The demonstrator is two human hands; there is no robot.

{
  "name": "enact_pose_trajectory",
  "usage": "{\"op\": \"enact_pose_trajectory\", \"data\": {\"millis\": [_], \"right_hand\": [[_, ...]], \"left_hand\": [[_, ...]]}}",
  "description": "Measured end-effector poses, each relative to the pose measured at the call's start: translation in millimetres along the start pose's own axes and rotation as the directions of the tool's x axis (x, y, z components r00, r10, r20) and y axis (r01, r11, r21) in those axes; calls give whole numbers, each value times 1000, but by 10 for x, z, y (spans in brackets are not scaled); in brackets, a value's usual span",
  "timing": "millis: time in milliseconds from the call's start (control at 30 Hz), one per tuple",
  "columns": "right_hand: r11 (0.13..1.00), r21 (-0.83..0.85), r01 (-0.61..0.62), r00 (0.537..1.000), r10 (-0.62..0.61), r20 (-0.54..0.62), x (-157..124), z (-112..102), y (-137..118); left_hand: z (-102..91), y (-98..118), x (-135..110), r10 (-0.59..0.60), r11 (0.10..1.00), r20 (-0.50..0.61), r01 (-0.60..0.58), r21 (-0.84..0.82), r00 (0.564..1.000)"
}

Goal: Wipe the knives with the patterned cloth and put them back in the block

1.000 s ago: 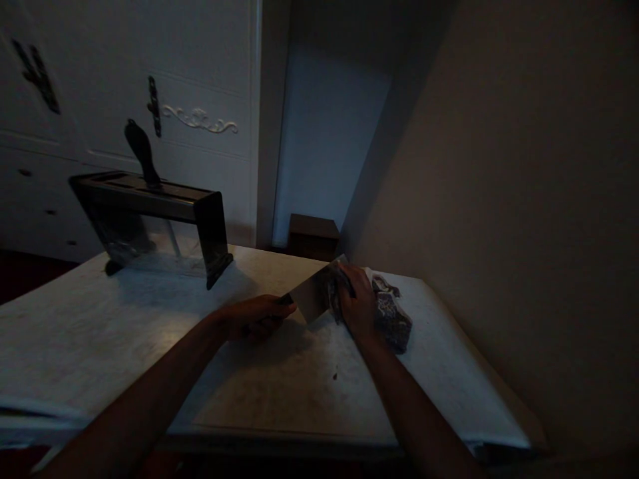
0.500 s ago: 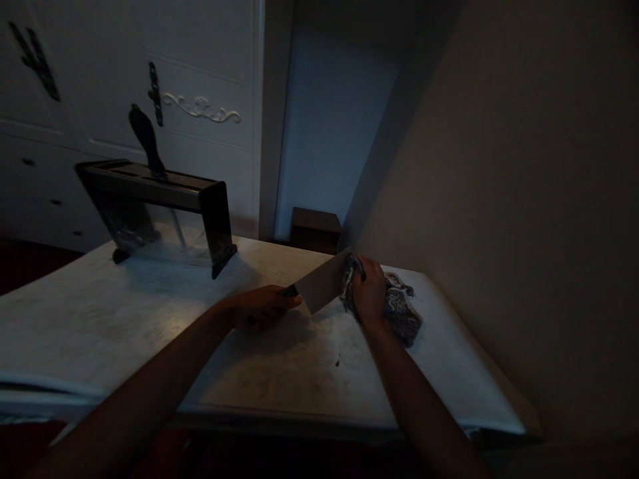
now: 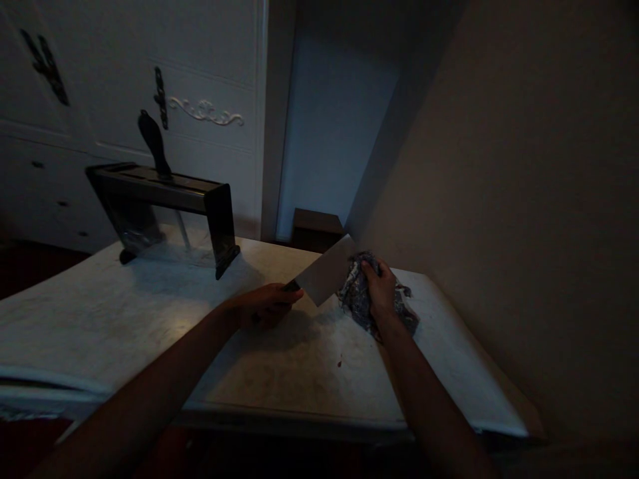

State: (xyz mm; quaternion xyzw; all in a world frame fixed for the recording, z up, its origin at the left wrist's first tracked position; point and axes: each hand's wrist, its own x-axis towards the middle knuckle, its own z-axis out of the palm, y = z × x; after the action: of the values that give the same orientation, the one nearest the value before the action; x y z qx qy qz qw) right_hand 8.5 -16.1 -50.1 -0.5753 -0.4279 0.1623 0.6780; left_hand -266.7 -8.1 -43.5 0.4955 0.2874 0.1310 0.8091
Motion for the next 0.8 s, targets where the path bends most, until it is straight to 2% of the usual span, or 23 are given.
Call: {"op": "enact_pose_trajectory", "data": {"millis": [133,267,400,567,800], "right_hand": [[954,232,-189,982,179,64,-61,44,-67],[889,350,-294,953,246,176,-133,86,-135],[884,330,-331,924,233,303,-214,116,-177],[888,262,-378,859,231,457,-315,152,-216],[942,175,-285,834,154,530,-359,172,-227]], "left_hand": [[-1,-32,28,30,999,7,-30,-38,1000],[13,-66,61,72,995,-6,-73,-66,997],[71,-70,75,114,990,-20,-115,-79,993],[177,-61,106,176,980,-96,-183,-72,980],[202,-118,206,242,967,-147,-251,-48,959]]}}
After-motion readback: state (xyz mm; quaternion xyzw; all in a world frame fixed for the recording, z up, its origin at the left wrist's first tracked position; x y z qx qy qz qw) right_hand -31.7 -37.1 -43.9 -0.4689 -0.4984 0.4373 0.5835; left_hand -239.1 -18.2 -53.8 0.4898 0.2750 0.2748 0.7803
